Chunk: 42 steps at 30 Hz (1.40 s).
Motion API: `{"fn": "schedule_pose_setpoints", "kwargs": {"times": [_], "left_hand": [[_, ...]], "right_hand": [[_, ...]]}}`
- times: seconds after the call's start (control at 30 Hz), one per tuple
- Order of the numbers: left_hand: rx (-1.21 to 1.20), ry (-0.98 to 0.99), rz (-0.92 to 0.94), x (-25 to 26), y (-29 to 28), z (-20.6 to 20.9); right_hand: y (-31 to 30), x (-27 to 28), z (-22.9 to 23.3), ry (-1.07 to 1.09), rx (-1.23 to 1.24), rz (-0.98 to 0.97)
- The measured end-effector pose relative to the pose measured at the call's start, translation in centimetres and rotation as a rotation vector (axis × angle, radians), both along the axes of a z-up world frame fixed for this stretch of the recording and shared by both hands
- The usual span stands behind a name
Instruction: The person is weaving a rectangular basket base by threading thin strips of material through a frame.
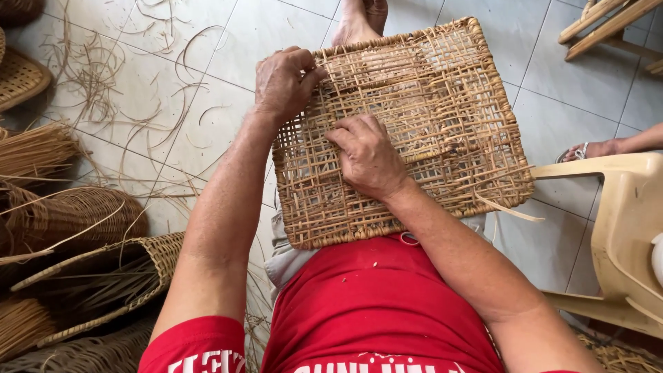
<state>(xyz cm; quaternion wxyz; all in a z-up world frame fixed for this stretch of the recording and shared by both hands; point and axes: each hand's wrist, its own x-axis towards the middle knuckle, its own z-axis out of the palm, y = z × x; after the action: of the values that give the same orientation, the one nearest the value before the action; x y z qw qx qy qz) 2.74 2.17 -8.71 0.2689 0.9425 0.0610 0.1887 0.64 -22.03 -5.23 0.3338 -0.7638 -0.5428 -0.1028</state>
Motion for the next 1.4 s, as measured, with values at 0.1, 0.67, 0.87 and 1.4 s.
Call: {"fn": "schedule_pose_setpoints", "kwargs": {"times": [0.1,0.67,0.87,1.4], "left_hand": [[-0.002,0.017,0.029,0.4,0.0,-0.5],[-0.263,0.174,-0.21,-0.7,2.5,7.3],[-0.145,-0.045,-0.322,-0.7,2.2,8.1],[-0.274,-0.129,-0.291,-0.3,1.0,7.5]], "right_hand": [[-0.1,0.0,-0.6,-0.026,-0.032,-0.01],[1.8,5.4,6.0,0.819,-0.261,-0.116],[4.9,7.0,5.4,0.857,-0.119,-0.03],[5.1,7.0,2.1,1.086,0.213,0.025]]}}
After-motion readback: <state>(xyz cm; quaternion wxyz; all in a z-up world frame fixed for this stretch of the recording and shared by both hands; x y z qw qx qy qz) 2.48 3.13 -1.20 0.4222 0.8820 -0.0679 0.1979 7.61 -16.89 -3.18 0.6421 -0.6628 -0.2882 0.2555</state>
